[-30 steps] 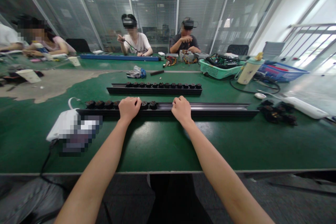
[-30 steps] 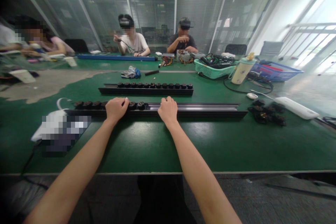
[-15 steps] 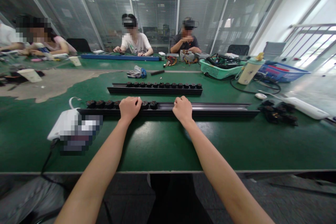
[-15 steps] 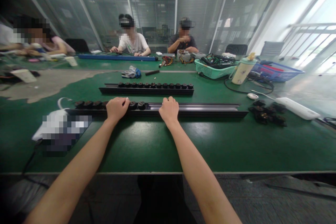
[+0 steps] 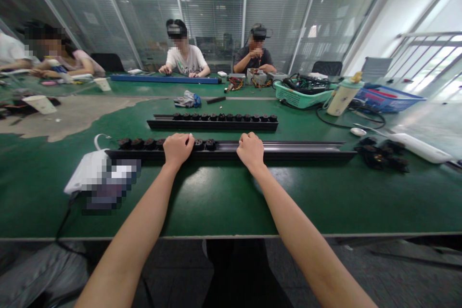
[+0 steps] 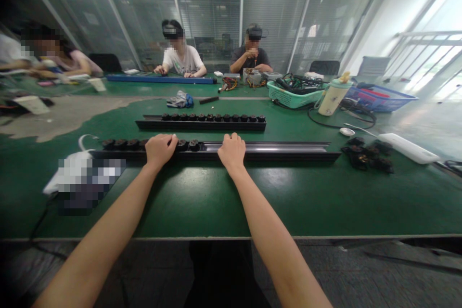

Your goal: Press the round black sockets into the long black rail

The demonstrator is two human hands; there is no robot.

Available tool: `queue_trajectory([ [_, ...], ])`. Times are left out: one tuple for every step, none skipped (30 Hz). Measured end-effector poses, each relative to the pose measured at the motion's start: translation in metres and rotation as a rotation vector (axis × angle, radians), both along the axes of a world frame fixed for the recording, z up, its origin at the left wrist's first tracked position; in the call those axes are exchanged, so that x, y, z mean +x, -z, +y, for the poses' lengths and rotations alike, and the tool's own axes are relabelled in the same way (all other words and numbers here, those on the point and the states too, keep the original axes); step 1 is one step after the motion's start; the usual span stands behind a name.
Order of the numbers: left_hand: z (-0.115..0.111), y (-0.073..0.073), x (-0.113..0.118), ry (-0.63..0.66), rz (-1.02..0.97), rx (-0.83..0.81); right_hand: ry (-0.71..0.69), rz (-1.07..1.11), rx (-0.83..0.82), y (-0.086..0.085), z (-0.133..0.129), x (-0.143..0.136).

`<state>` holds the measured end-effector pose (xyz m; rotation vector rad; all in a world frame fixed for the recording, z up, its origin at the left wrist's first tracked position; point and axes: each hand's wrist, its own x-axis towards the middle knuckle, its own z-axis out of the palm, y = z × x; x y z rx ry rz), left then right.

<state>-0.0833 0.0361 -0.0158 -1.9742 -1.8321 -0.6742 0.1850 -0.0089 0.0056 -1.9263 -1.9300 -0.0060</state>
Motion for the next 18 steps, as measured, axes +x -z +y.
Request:
queue_trajectory([
  [0.0002, 0.0002, -0.0002, 0.002, 0.002, 0.003, 0.003, 0.001, -0.001, 0.0000, 0.0001, 0.0002],
  [0.0003, 0.0003, -0.0002, 0.002, 0.003, 0.006, 0.006, 0.003, -0.001, 0.0000, 0.0001, 0.0005],
  [0.0003, 0.0003, -0.0001, 0.001, 0.005, 0.008, 0.010, 0.006, 0.000, 0.0001, 0.0002, 0.0008],
  [0.0001, 0.0002, 0.0000, -0.002, 0.007, 0.008, 0.014, 0.007, 0.001, 0.0002, 0.0004, 0.0012],
  [-0.0001, 0.0000, 0.0002, -0.004, 0.008, 0.006, 0.017, 0.009, 0.002, 0.0004, 0.0005, 0.0015],
  [-0.0004, -0.0003, 0.0005, -0.006, 0.008, 0.003, 0.019, 0.009, 0.005, 0.0006, 0.0007, 0.0018],
  [-0.0008, -0.0006, 0.0008, -0.007, 0.006, -0.001, 0.020, 0.008, 0.006, 0.0008, 0.0008, 0.0021],
  [-0.0011, -0.0009, 0.0011, -0.007, 0.003, -0.005, 0.023, 0.006, 0.007, 0.0009, 0.0010, 0.0024],
  [-0.0013, -0.0012, 0.0014, -0.006, -0.001, -0.007, 0.025, 0.004, 0.006, 0.0009, 0.0011, 0.0026],
  [-0.0015, -0.0014, 0.0015, -0.005, -0.006, -0.007, 0.026, 0.003, 0.004, 0.0008, 0.0012, 0.0028],
  [-0.0016, -0.0015, 0.0016, -0.004, -0.012, -0.006, 0.028, 0.001, 0.001, 0.0007, 0.0012, 0.0030],
  [-0.0015, -0.0015, 0.0016, -0.002, -0.017, -0.004, 0.028, 0.001, -0.002, 0.0004, 0.0011, 0.0032],
  [-0.0014, -0.0014, 0.0016, 0.000, -0.022, -0.001, 0.029, 0.001, -0.004, 0.0001, 0.0009, 0.0033],
  [-0.0012, -0.0013, 0.0015, 0.002, -0.026, 0.002, 0.029, 0.002, -0.006, -0.0003, 0.0007, 0.0034],
  [-0.0010, -0.0011, 0.0014, 0.005, -0.029, 0.005, 0.028, 0.003, -0.007, -0.0007, 0.0004, 0.0035],
  [-0.0009, -0.0009, 0.0013, 0.006, -0.029, 0.007, 0.028, 0.004, -0.007, -0.0011, 0.0001, 0.0036],
  [-0.0008, -0.0007, 0.0012, 0.006, -0.027, 0.009, 0.029, 0.005, -0.006, -0.0015, -0.0003, 0.0036],
  [-0.0008, -0.0005, 0.0011, 0.006, -0.023, 0.010, 0.029, 0.006, -0.005, -0.0019, -0.0006, 0.0038],
])
